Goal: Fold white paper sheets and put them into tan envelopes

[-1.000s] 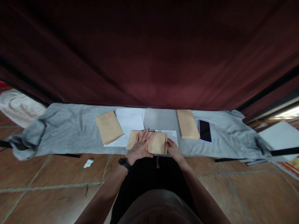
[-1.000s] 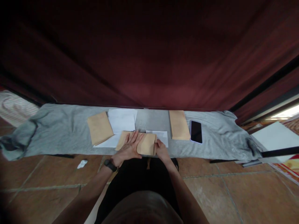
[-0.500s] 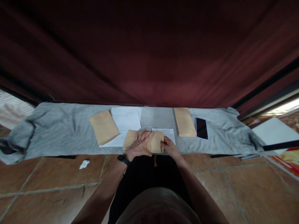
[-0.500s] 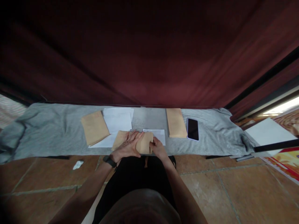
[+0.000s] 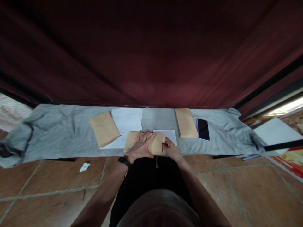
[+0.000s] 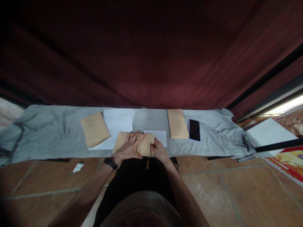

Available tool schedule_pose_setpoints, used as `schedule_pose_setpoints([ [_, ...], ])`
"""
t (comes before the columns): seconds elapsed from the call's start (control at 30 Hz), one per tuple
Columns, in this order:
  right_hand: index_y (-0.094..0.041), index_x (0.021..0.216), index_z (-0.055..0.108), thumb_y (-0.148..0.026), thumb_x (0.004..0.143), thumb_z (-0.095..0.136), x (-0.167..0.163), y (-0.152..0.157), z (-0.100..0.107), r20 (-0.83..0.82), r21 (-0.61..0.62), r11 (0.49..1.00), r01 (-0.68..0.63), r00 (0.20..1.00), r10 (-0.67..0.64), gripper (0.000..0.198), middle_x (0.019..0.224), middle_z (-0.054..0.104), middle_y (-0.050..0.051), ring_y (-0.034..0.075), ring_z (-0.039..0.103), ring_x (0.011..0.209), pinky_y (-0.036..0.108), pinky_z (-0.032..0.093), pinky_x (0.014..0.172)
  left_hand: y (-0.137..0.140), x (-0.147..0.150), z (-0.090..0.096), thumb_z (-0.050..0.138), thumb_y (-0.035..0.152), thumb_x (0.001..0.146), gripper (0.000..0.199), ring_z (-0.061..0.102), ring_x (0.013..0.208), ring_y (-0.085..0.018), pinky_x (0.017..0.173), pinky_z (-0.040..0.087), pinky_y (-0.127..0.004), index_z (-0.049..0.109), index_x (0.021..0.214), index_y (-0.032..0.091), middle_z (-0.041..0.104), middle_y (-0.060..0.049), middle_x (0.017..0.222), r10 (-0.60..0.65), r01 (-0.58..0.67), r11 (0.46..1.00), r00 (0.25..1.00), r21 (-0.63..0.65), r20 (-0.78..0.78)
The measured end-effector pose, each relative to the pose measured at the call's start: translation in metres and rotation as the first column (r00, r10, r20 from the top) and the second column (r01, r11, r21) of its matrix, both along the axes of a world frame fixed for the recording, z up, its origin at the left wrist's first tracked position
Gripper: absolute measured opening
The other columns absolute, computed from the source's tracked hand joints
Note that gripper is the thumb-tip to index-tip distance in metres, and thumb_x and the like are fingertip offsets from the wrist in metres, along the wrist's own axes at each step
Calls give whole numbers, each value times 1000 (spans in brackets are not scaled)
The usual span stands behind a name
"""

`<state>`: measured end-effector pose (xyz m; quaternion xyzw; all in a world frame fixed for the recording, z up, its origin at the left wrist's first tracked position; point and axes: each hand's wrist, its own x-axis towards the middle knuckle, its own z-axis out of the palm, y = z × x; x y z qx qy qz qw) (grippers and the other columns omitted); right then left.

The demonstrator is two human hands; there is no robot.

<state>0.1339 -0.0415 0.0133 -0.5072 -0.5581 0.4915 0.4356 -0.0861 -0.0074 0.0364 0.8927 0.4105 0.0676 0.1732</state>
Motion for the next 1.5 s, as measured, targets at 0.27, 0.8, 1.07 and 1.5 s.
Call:
schedule_pose_setpoints([
  [0.27,-24,102,60,-24,89,49,9,-6,-6,403,-7,978,209,895,-189,17,82,68,0,19,66,80,28,50,72,-4,-1,-1,80,60,64,123,26,147,-39,122,4,-61,13,160,23,33,-20,155,20,-21,991,1000,132,6],
  [0.8,-23,91,70,-17,91,46,12,-15,15,591,40,996,75,802,-84,25,88,71,7,20,65,86,28,46,80,-7,0,-5,80,58,64,120,28,146,-39,121,7,-61,16,159,23,34,-18,154,25,-27,984,1000,179,18],
  [1.07,-22,96,70,-29,68,62,9,4,30,-316,-328,911,-250,938,144,29,95,71,0,22,63,99,34,47,93,-6,0,0,81,57,66,117,30,145,-39,121,9,-61,19,159,22,37,-19,153,-10,3,982,999,190,37],
  [1.5,-13,96,69,-33,95,42,-3,5,18,-109,-350,937,2,993,-43,34,83,72,10,23,71,82,34,55,76,2,-15,0,80,62,65,119,12,152,-40,119,2,-65,18,159,24,17,-20,165,-41,47,985,999,164,-35],
])
